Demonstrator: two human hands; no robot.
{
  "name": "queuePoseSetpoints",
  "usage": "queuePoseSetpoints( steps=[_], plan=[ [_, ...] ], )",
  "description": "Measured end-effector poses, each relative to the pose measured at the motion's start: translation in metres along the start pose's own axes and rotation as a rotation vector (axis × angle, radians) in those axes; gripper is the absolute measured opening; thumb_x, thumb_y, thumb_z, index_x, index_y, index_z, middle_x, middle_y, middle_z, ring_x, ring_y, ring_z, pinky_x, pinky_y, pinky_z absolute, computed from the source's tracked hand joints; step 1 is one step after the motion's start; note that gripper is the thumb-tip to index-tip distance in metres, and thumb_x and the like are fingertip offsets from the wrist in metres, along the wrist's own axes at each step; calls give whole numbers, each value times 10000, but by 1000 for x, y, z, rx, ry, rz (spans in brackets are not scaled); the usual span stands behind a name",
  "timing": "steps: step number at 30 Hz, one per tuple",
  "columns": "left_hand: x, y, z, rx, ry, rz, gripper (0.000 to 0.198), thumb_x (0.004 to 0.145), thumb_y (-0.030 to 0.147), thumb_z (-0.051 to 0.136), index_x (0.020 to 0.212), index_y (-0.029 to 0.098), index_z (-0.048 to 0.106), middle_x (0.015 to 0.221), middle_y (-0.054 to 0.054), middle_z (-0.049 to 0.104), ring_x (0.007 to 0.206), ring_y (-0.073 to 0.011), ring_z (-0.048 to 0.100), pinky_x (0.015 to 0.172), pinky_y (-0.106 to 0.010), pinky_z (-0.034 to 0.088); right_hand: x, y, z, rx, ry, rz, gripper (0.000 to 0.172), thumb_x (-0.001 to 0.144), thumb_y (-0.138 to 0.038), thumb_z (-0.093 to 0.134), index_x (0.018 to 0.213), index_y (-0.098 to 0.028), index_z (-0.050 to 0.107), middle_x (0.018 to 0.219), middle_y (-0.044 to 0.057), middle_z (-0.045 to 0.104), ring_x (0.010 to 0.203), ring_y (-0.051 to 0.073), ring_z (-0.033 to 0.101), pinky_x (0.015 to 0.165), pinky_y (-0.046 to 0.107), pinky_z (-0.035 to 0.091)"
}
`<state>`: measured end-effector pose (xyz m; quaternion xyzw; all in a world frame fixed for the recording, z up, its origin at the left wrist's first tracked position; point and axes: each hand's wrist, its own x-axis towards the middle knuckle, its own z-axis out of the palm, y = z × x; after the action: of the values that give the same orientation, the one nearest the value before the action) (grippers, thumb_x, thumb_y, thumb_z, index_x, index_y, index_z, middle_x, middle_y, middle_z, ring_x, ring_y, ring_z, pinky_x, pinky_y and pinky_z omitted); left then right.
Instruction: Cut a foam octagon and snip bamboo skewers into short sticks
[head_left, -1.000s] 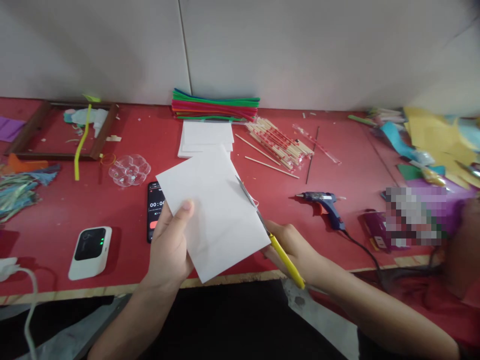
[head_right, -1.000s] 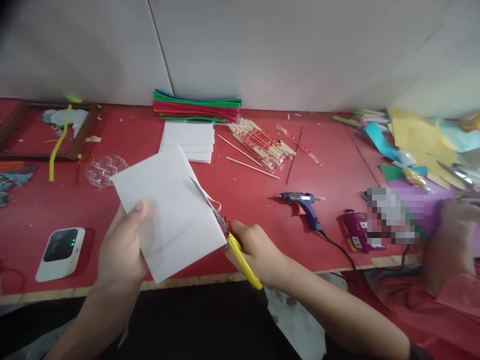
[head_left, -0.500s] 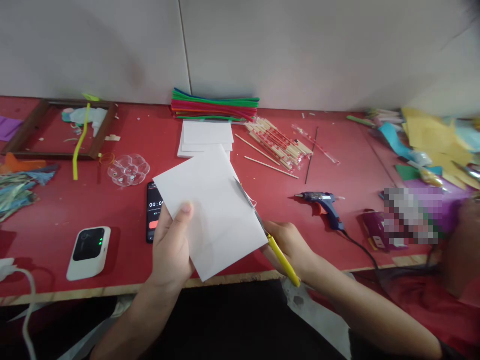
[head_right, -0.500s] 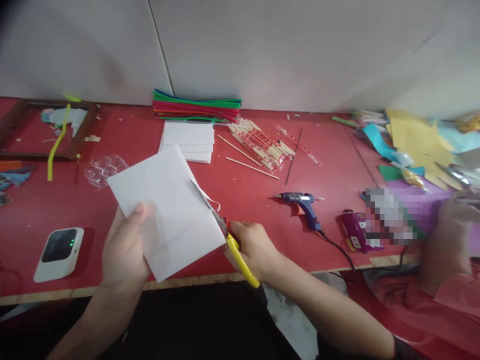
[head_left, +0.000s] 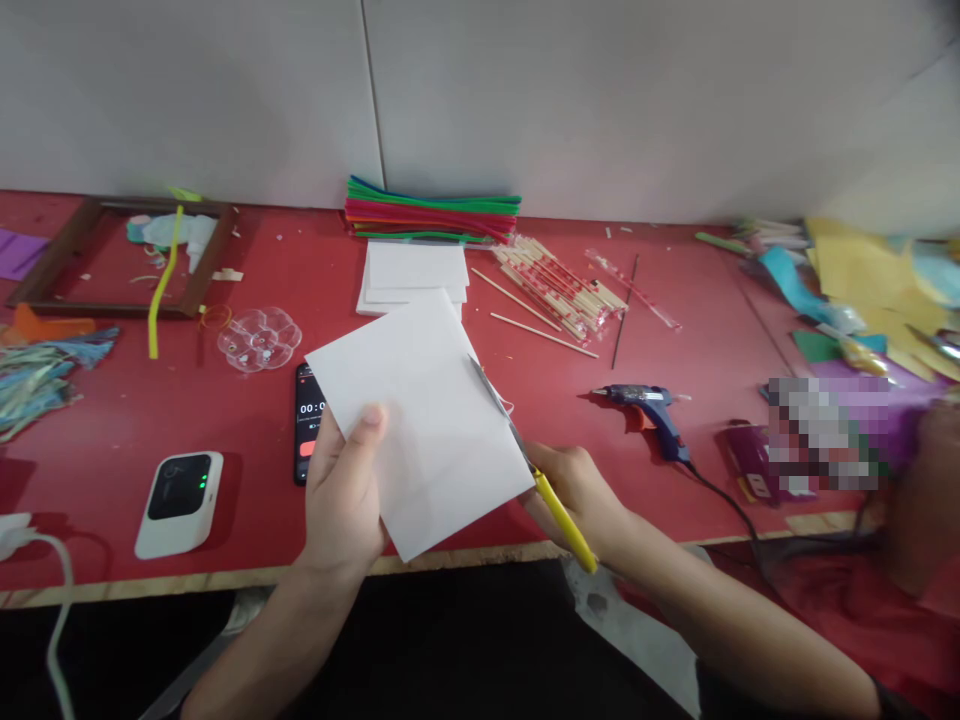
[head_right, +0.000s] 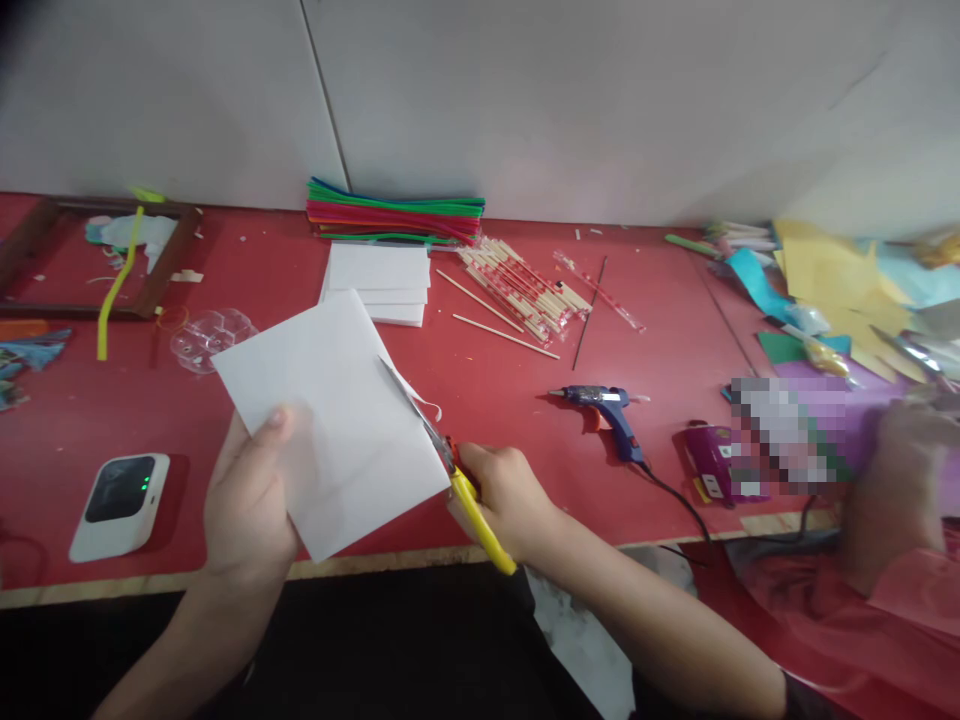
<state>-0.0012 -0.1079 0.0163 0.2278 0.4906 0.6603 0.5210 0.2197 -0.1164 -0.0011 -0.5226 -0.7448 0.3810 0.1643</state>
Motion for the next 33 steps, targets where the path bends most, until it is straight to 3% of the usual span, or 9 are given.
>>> queuePoseSetpoints(
  steps=[4, 8, 16, 26, 33],
  plan=[
    [1, -4, -2, 1, 16, -36, 469, 861, 338, 722, 1319, 319, 624, 1259, -20, 702, 1218, -266, 632, 1049, -394, 523, 2, -3, -5, 7, -78, 85, 86, 765, -279, 472, 713, -210, 469, 599, -41, 433, 526, 101, 361, 510, 255, 302],
    [2, -9, -5, -9, -53, -41, 463, 879, 364, 692, 1332, 326, 602, 1206, -30, 720, 1153, -268, 670, 1021, -413, 541, 3, -5, -9, 1, -114, 116, 108, 770, -298, 471, 758, -200, 514, 630, -22, 486, 553, 119, 400, 533, 272, 324],
    [7, -10, -11, -8, -209, -6, 427, 889, 393, 665, 1305, 320, 607, 1095, -49, 738, 1086, -271, 695, 963, -431, 566, 2, -4, -10, 79, -100, 21, 93, 760, -300, 501, 753, -209, 481, 635, -34, 455, 545, 111, 379, 520, 263, 316],
    [2, -11, -11, -10, -186, 65, 419, 900, 405, 658, 1308, 322, 614, 1092, -46, 737, 1102, -264, 683, 974, -421, 552, 6, -1, -12, -176, 118, -98, 269, 772, -331, 521, 677, -252, 282, 574, -54, 388, 467, 92, 314, 458, 234, 243],
    [-4, -13, -4, -50, -145, 129, 434, 881, 418, 682, 1300, 328, 619, 1129, -40, 732, 1054, -244, 694, 985, -405, 540, 7, 2, -11, -301, 206, -213, 251, 825, -364, 483, 701, -249, 298, 604, -41, 392, 483, 102, 286, 470, 240, 230]
  ],
)
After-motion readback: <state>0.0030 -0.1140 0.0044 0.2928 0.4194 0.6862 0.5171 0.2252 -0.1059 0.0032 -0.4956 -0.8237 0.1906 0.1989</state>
